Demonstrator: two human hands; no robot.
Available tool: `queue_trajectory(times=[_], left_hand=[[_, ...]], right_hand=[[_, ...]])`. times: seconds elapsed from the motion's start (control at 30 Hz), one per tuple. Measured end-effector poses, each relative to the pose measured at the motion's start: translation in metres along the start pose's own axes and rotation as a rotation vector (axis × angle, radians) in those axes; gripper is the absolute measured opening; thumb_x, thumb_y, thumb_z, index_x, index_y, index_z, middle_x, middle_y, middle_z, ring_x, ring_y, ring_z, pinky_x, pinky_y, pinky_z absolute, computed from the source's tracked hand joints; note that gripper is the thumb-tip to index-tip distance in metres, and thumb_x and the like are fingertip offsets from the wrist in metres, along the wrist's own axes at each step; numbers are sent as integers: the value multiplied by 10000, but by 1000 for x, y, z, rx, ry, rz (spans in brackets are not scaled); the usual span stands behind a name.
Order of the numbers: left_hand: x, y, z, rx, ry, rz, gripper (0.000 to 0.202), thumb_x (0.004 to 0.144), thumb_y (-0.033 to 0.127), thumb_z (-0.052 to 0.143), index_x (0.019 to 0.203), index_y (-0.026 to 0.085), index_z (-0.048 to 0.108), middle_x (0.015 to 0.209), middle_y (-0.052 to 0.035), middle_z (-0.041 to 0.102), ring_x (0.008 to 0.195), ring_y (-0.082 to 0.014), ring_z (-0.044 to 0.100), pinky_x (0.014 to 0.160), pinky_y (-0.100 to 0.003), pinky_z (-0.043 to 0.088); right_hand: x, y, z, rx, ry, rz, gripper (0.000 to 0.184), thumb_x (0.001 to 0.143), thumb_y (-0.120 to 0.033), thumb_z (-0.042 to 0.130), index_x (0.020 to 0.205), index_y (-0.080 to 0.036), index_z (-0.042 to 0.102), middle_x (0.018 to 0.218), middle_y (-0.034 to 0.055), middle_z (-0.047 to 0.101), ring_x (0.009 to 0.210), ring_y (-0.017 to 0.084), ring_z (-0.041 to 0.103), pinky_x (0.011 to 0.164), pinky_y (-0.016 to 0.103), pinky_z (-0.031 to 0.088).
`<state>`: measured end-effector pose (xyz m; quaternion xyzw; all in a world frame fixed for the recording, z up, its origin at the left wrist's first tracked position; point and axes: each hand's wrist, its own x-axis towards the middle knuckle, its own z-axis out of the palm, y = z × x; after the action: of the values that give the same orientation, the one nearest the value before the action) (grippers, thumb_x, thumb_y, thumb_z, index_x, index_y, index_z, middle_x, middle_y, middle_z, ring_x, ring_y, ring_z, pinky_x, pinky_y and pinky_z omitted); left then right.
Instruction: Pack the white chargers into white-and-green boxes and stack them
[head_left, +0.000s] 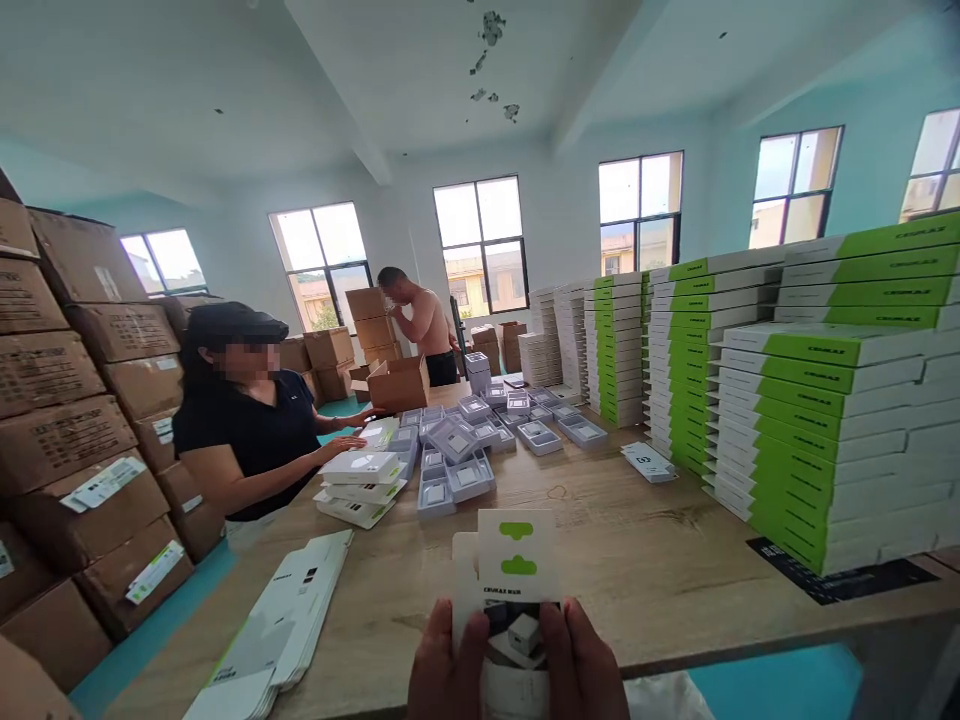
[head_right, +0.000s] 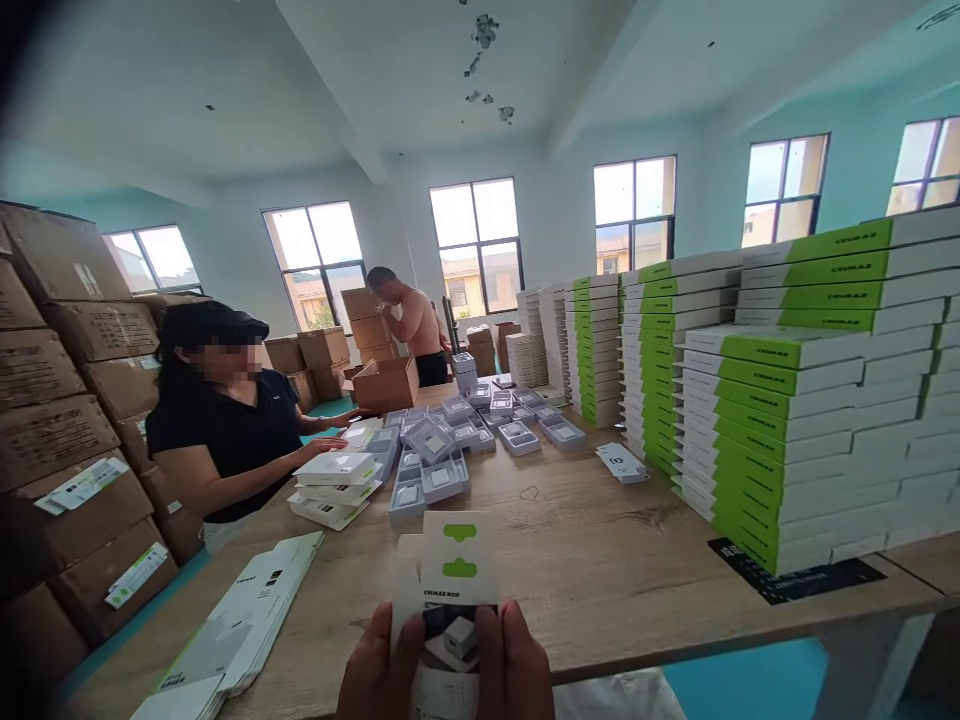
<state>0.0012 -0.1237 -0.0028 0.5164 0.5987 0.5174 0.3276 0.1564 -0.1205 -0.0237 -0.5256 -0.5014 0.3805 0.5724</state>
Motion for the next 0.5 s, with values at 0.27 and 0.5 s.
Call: queue_trajectory(times=[0.27,0.5], left_hand=[[4,11,29,-403,-121,-116,604,760,770,651,845,180,751,782,-107,775,691,-268,708,601,-336,542],[8,17,29,-508,-150,-191,592,725,730,728,858,153,758,694,-88,766,592,-228,702,513,-288,512]], right_hand=[[9,-14,-1,259,-56,61,560,840,-791,542,743,-241,590,720,49,669,706,219,586,637,311,472],[16,-16,-6,609,-253,224,455,813,-658,708,859,-215,615,757,5,719,678,195,653,637,295,505]])
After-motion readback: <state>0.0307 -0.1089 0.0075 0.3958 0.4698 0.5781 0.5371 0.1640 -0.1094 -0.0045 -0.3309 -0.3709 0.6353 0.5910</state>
